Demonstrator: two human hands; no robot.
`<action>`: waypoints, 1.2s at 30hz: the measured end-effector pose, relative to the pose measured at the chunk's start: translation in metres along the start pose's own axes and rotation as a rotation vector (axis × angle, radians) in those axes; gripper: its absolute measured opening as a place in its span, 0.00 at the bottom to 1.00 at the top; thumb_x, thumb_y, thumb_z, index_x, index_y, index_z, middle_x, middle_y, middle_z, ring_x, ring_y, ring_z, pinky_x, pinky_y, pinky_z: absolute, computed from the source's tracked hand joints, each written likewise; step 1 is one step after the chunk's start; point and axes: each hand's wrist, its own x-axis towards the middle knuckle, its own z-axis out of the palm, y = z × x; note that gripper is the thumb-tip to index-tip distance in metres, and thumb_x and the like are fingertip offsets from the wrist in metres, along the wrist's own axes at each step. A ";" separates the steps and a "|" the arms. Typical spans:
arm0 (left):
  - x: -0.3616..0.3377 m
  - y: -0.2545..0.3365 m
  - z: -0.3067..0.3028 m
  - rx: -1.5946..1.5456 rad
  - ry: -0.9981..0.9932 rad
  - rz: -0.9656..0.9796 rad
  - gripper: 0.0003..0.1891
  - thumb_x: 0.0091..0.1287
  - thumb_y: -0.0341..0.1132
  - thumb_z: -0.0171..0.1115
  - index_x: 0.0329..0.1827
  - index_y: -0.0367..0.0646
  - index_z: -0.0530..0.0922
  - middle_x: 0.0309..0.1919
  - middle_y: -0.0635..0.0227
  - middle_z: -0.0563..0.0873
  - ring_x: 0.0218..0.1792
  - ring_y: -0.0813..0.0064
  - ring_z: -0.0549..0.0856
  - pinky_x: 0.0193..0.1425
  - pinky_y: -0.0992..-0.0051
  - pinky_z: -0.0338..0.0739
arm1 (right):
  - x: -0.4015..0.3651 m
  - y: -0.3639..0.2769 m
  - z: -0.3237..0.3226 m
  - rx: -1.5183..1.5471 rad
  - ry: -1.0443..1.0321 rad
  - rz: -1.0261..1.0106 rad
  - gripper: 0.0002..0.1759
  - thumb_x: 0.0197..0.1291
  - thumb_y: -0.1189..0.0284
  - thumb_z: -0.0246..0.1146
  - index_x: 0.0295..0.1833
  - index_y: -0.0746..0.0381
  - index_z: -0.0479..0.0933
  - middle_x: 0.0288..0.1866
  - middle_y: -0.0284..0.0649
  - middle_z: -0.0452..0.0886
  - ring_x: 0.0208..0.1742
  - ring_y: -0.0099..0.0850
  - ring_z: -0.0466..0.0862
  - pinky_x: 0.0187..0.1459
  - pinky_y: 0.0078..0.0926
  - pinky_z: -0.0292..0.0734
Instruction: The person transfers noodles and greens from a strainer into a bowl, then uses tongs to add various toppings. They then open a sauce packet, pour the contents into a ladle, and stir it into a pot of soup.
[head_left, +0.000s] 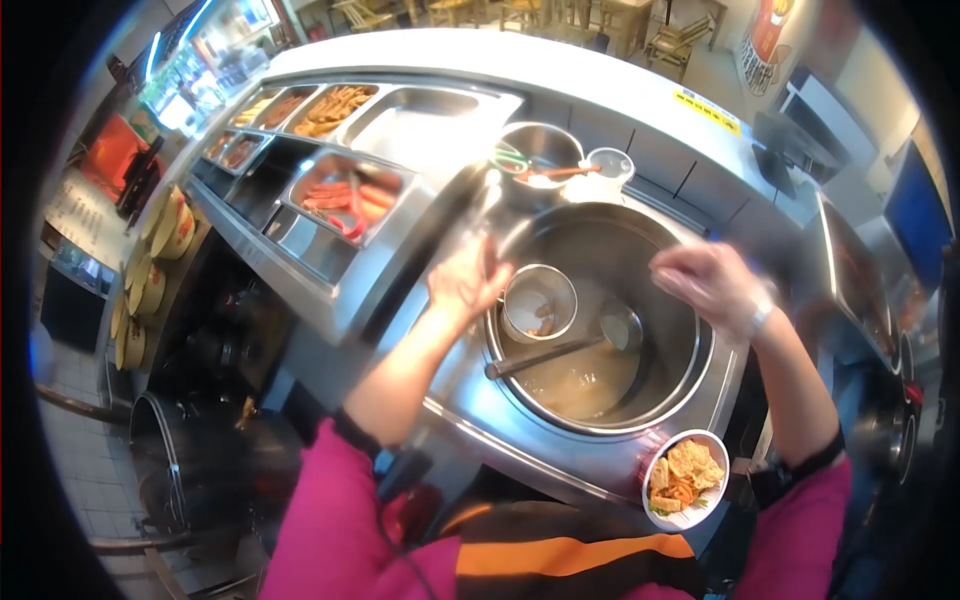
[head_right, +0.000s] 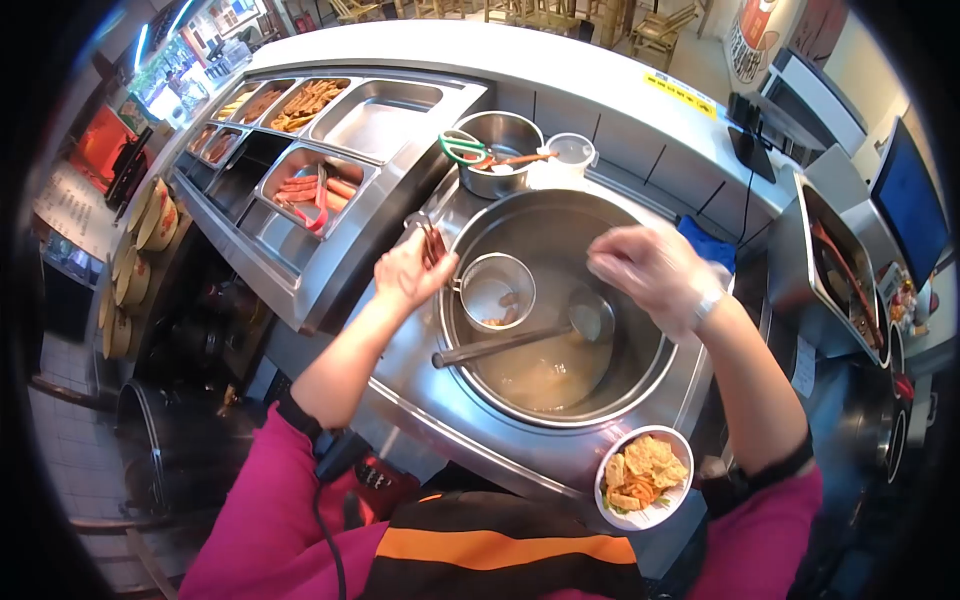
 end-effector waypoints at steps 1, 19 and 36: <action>-0.007 -0.002 -0.001 -0.067 0.020 -0.013 0.25 0.50 0.51 0.63 0.48 0.49 0.72 0.22 0.65 0.80 0.26 0.62 0.82 0.31 0.65 0.76 | 0.030 0.009 0.008 -0.009 -0.011 0.022 0.13 0.56 0.67 0.59 0.39 0.67 0.78 0.29 0.40 0.81 0.29 0.22 0.79 0.33 0.21 0.75; 0.029 -0.166 -0.071 0.042 0.079 0.007 0.23 0.56 0.36 0.57 0.57 0.46 0.70 0.46 0.57 0.77 0.52 0.54 0.71 0.57 0.63 0.66 | 0.228 -0.126 0.158 0.111 0.068 -0.725 0.07 0.53 0.73 0.59 0.39 0.61 0.76 0.27 0.36 0.77 0.23 0.28 0.77 0.27 0.24 0.74; 0.055 -0.046 -0.171 -1.041 0.674 0.022 0.13 0.66 0.27 0.49 0.53 0.34 0.72 0.45 0.62 0.79 0.40 0.77 0.80 0.47 0.81 0.76 | 0.053 -0.074 0.034 0.852 0.128 0.177 0.11 0.60 0.68 0.58 0.40 0.65 0.79 0.30 0.34 0.79 0.29 0.17 0.76 0.33 0.12 0.73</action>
